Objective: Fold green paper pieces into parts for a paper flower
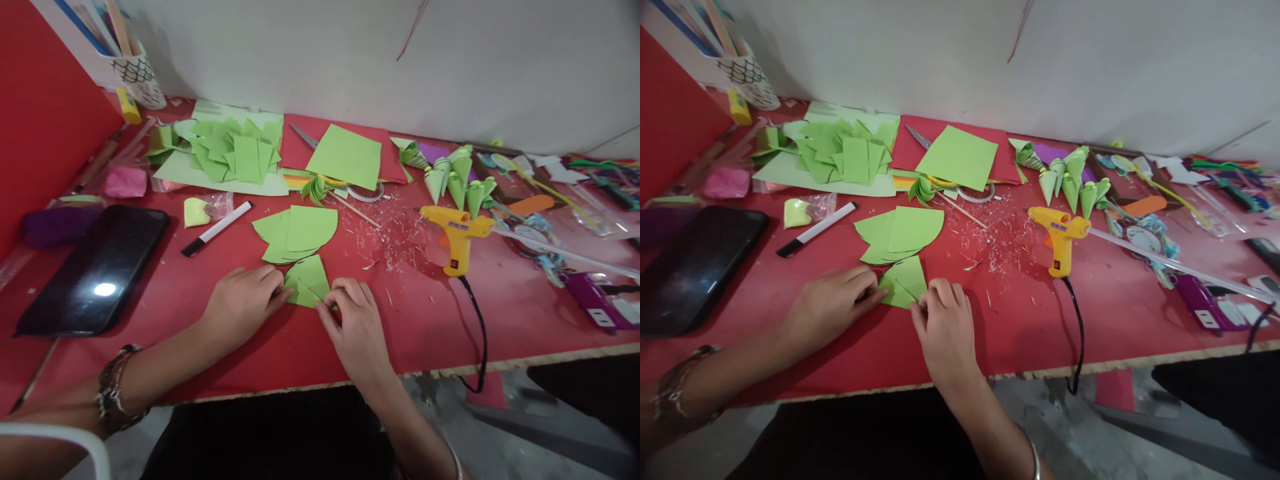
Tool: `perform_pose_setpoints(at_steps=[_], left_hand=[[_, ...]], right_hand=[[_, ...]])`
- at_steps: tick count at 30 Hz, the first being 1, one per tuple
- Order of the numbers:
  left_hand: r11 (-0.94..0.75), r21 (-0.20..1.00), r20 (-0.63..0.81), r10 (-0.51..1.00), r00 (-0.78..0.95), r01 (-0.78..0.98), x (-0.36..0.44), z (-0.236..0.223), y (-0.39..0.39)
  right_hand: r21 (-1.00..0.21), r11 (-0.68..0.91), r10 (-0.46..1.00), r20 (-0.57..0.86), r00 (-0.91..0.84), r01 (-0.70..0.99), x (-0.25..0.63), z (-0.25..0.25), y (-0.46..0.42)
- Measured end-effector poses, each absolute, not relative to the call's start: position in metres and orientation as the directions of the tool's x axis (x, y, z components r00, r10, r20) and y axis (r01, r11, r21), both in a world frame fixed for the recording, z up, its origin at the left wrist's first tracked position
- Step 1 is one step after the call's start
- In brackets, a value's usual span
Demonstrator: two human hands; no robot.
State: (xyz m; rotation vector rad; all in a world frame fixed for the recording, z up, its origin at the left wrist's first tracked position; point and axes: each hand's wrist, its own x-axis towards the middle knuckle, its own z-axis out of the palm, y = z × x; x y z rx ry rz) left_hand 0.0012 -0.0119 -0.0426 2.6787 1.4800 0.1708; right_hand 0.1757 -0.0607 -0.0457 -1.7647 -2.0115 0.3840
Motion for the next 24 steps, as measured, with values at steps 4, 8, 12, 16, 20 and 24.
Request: perform_pose_setpoints(at_steps=[4,8,12,16,20,24], left_hand=[[-0.515,0.157,0.019,0.855,0.519,0.843,0.001,-0.039,-0.012],[-0.493,0.172,0.005,0.866,0.5,0.853,0.002,-0.038,-0.013],[-0.47,0.2,0.026,0.88,0.475,0.86,0.003,-0.04,-0.013],[-0.512,0.173,0.088,0.859,0.505,0.841,0.003,-0.044,-0.012],[-0.544,0.172,0.106,0.839,0.533,0.821,0.002,-0.046,-0.012],[-0.555,0.197,0.098,0.831,0.547,0.808,0.002,-0.045,-0.012]], right_hand=[[-0.472,0.142,0.987,0.138,-0.087,0.87,0.176,-0.046,-0.061],[-0.474,0.145,0.986,0.143,-0.087,0.869,0.177,-0.046,-0.061],[-0.502,0.154,0.986,0.139,-0.097,0.851,0.18,-0.046,-0.062],[-0.535,0.168,0.982,0.161,-0.095,0.828,0.183,-0.046,-0.064],[-0.561,0.173,0.981,0.169,-0.092,0.81,0.186,-0.046,-0.064],[-0.573,0.179,0.979,0.182,-0.089,0.8,0.188,-0.047,-0.064]])
